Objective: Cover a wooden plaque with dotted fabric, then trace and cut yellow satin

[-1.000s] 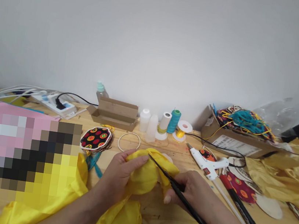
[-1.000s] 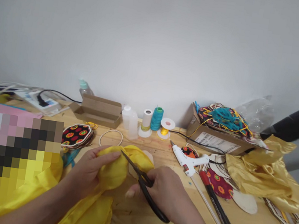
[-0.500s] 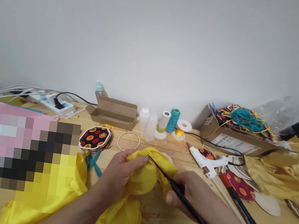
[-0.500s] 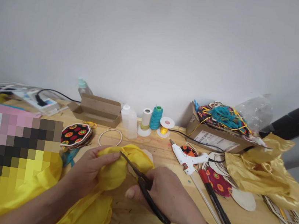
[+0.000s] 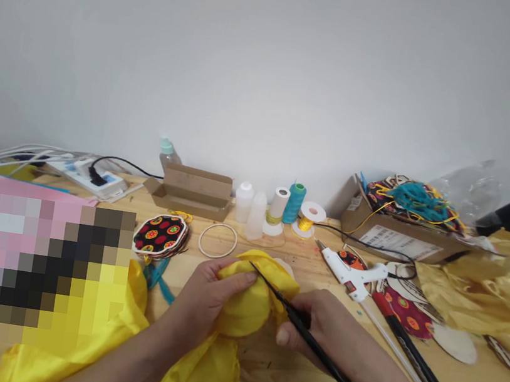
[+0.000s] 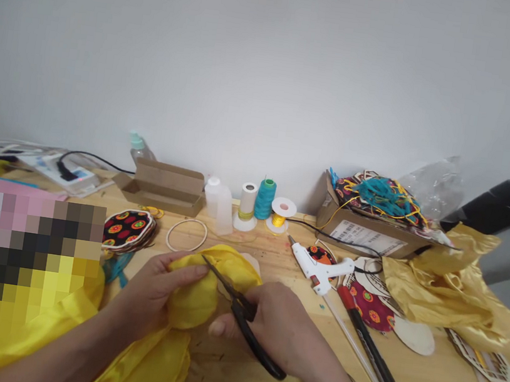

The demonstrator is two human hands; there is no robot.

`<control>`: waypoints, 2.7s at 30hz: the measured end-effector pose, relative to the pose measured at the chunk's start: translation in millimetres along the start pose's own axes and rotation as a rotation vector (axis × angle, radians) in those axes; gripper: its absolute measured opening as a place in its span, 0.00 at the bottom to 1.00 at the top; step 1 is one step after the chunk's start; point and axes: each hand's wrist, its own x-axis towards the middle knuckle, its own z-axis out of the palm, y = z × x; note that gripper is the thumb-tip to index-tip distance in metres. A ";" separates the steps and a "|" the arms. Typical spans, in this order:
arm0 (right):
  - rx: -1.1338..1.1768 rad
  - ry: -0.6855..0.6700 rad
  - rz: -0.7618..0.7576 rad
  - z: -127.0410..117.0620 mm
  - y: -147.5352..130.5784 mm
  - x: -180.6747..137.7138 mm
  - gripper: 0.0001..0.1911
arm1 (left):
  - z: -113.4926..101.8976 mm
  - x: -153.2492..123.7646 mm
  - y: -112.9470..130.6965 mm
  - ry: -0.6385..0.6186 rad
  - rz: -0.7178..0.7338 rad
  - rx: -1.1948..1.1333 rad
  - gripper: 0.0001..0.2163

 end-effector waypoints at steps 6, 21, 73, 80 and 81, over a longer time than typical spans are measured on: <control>0.001 0.029 -0.006 2.8 4.5 2.6 0.28 | -1.0 -0.8 -0.8 0.008 0.004 0.000 0.09; 0.075 -0.011 0.008 -1.5 1.0 -2.3 0.27 | 0.1 -1.9 1.5 -0.006 0.002 -0.019 0.08; -0.021 -0.013 0.029 -5.1 0.0 -4.4 0.26 | -2.1 -1.9 2.8 -0.010 -0.031 0.010 0.06; -0.032 0.011 0.054 -4.0 1.9 -2.4 0.24 | -3.0 -2.2 2.9 -0.028 -0.028 0.005 0.06; -0.021 0.008 0.057 -3.9 2.2 -1.7 0.23 | -3.2 -2.3 2.8 -0.028 -0.027 0.008 0.06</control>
